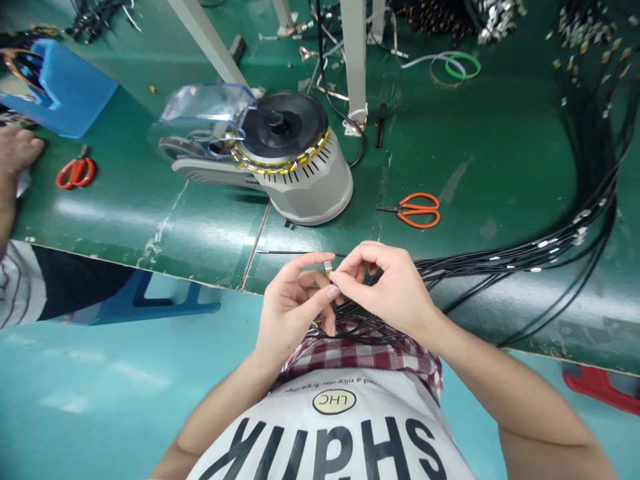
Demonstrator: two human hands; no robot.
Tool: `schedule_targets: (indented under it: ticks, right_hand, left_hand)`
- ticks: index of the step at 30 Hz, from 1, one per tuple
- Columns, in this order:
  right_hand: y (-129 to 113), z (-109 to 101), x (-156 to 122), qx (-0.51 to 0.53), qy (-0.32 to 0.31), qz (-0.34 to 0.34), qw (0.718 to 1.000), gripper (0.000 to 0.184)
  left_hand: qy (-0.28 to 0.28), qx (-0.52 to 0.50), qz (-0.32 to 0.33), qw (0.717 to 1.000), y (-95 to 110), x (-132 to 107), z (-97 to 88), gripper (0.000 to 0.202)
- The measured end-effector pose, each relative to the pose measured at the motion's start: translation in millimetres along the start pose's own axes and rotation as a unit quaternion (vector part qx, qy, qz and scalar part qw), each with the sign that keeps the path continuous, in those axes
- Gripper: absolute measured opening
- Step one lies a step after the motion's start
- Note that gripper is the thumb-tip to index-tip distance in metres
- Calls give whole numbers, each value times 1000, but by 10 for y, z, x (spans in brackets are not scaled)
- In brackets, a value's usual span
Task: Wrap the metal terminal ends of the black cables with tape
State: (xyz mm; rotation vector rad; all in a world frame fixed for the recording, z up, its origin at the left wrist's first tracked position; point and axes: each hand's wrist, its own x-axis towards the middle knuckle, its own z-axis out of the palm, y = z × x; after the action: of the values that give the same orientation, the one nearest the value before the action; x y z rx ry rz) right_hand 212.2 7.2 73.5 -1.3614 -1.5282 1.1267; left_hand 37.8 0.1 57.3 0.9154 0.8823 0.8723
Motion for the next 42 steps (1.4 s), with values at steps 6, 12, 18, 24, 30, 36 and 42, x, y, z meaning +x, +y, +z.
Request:
schedule_targets:
  ticks: [6, 12, 18, 24, 30, 36, 42]
  right_hand:
    - [-20, -4, -3, 11, -11, 5, 1000, 10]
    - [-25, -11, -4, 8, -17, 8, 1000, 12]
    - [-47, -20, -21, 13, -25, 12, 1000, 12]
    - [-61, -42, -37, 15, -31, 8, 999, 11]
    - [-41, -57, -33, 10, -45, 13, 999, 10]
    - [-31, -45, -32, 6, -37, 13, 999, 10]
    - [-39, -44, -33, 3, -33, 15, 999, 10]
  left_hand:
    - [5, -1, -7, 1000, 18, 1, 7, 40]
    - [3, -7, -8, 1000, 26, -10, 19, 39]
    - [0, -10, -9, 1000, 22, -26, 23, 39]
    - [0, -10, -12, 1000, 21, -28, 10, 42]
    - [1, -6, -18, 1000, 24, -29, 13, 43]
    - [-2, 0, -16, 1000, 19, -40, 15, 40]
    - [-4, 2, -18, 1000, 21, -35, 8, 41]
